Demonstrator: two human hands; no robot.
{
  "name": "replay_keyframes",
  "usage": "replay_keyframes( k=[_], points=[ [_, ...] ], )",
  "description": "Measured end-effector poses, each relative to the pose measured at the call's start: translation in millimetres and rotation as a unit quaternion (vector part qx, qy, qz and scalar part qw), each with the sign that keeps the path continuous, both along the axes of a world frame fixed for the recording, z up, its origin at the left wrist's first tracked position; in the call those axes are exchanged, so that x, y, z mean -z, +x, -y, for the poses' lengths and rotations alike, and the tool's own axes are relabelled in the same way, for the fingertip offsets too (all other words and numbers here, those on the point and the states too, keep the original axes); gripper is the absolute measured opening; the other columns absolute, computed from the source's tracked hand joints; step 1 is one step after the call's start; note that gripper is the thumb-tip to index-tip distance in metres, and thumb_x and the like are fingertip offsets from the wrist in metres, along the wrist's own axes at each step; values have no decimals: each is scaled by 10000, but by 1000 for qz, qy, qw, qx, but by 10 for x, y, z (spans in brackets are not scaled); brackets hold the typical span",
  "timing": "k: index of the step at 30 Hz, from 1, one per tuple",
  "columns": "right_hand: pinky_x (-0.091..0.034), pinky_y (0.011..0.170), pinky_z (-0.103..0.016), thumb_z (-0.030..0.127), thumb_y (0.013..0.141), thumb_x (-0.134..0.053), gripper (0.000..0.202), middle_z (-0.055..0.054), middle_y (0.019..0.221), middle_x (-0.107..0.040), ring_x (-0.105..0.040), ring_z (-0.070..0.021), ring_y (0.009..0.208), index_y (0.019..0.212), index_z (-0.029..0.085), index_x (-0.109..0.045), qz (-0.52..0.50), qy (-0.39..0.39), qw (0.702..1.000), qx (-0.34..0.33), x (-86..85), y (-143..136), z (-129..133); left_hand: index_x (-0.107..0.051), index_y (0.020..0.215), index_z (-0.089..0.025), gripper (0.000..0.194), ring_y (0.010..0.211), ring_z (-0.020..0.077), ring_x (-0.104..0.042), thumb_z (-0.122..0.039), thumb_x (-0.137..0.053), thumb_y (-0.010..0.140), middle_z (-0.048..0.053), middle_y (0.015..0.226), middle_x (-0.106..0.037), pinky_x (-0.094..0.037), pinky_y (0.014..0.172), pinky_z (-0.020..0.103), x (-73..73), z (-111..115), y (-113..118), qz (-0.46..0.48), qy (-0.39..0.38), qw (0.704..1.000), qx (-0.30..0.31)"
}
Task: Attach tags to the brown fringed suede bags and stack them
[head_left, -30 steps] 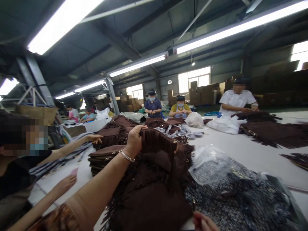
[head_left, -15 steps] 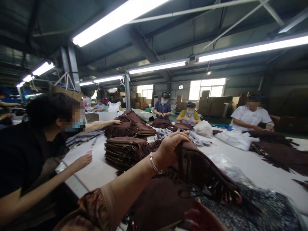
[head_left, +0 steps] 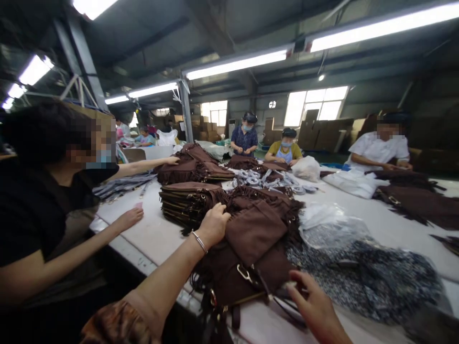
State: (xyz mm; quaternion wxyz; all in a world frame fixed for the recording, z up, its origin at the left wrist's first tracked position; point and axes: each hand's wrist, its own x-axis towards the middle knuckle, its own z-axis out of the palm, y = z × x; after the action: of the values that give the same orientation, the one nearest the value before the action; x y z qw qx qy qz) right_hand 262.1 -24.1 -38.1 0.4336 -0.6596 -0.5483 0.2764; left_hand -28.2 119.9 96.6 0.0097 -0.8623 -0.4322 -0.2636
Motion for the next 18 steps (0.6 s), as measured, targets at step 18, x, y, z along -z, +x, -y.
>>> replay_keyframes(
  k=[18],
  points=[
    [-390,470,-262,526,868,-428,382,-15,656,-597,-530,-142,485,825,183,-593,-63,-168,971,-156,-450,-296,344,-605,968,-109,361,798,211,-688,-449,-537,867,163,968,-685,-501,564,243,713,1522,798,479,-648,588,-69]
  ],
)
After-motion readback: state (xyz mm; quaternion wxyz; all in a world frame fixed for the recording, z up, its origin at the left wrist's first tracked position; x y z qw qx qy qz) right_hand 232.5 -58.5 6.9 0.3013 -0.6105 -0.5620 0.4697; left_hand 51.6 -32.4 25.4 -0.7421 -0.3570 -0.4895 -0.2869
